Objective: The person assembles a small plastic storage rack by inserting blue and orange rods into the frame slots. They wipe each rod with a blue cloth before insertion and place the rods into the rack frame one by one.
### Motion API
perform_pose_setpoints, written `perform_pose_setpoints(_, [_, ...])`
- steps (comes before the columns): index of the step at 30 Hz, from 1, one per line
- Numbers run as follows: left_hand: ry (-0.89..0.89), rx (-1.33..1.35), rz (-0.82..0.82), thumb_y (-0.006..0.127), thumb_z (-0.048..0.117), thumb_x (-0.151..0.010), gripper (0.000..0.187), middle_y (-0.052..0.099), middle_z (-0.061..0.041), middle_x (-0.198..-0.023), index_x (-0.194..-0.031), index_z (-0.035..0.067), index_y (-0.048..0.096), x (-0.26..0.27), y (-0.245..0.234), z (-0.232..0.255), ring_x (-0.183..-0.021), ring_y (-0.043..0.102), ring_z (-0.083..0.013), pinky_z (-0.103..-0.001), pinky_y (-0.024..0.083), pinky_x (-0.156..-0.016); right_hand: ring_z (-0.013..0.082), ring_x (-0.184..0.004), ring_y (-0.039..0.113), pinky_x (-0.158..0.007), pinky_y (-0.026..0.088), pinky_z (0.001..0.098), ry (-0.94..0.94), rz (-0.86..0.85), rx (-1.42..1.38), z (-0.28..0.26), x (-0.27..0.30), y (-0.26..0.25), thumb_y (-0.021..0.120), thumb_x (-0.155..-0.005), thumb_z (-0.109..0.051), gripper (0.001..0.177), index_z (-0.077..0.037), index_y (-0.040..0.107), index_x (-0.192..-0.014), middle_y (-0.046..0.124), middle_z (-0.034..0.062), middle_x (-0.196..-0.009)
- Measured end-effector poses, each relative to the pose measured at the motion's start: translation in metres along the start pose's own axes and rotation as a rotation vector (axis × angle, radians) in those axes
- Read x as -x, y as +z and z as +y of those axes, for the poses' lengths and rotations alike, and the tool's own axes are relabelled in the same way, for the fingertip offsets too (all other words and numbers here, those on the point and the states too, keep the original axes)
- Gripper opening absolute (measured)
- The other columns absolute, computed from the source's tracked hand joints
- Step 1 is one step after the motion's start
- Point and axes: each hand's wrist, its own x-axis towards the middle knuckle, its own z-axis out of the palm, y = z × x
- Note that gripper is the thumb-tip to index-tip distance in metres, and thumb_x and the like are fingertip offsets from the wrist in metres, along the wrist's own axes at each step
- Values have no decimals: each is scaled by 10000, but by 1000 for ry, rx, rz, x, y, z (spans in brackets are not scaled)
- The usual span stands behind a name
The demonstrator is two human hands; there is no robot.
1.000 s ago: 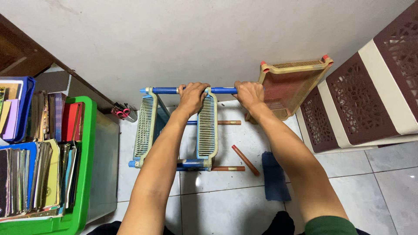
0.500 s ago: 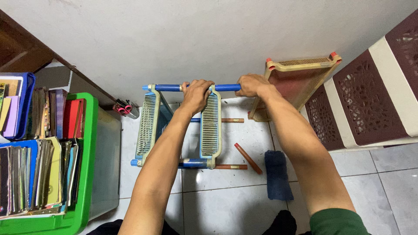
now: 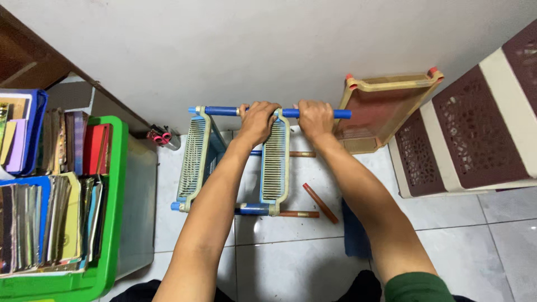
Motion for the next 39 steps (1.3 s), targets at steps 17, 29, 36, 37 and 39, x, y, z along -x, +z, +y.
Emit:
perform_pose_setpoints(17, [3,14,8,621,145,-957,277,695,-14,-1121,-1221,174,698,0,0,-1,-1157,583,-242,-599,266,-1043,340,-660,706,-621,536,482,61,-148,-34,-1,-11,-4,685,-923,-259,150,-131,733,-862,728,118,-739])
perform_pose_setpoints(29, [5,-23,6,642,168,-944,273,689,-11,-1102,-1210,194,699,-3,5,-8,-1123,590,-247,-608,272,-1024,330,-804,714,-728,549,481,57,-357,-73,-2,-25,-10,706,-868,-235,101,-152,758,-892,743,116,-843])
perform_pose_setpoints(36, [-5,-12,20,650,162,-954,258,693,-10,-1117,-1206,191,699,0,5,-6,-1120,594,-246,-592,274,-1010,373,-844,728,-760,572,487,68,-666,-61,-5,-47,-15,726,-839,-339,225,-127,795,-871,745,179,-888])
perform_pose_setpoints(37, [2,-18,25,652,160,-945,270,693,-11,-1119,-1209,192,700,0,3,-8,-1122,594,-246,-589,276,-1007,375,-827,735,-744,579,484,79,-596,-34,-10,-42,-12,709,-846,-298,180,-143,800,-857,748,177,-872])
perform_pose_setpoints(39, [19,-29,38,656,156,-927,293,693,-13,-1122,-1214,193,701,-2,0,-9,-1126,594,-246,-585,282,-1002,373,-773,736,-684,572,497,88,-426,-32,-13,-32,-5,693,-878,-285,162,-148,776,-862,748,169,-836])
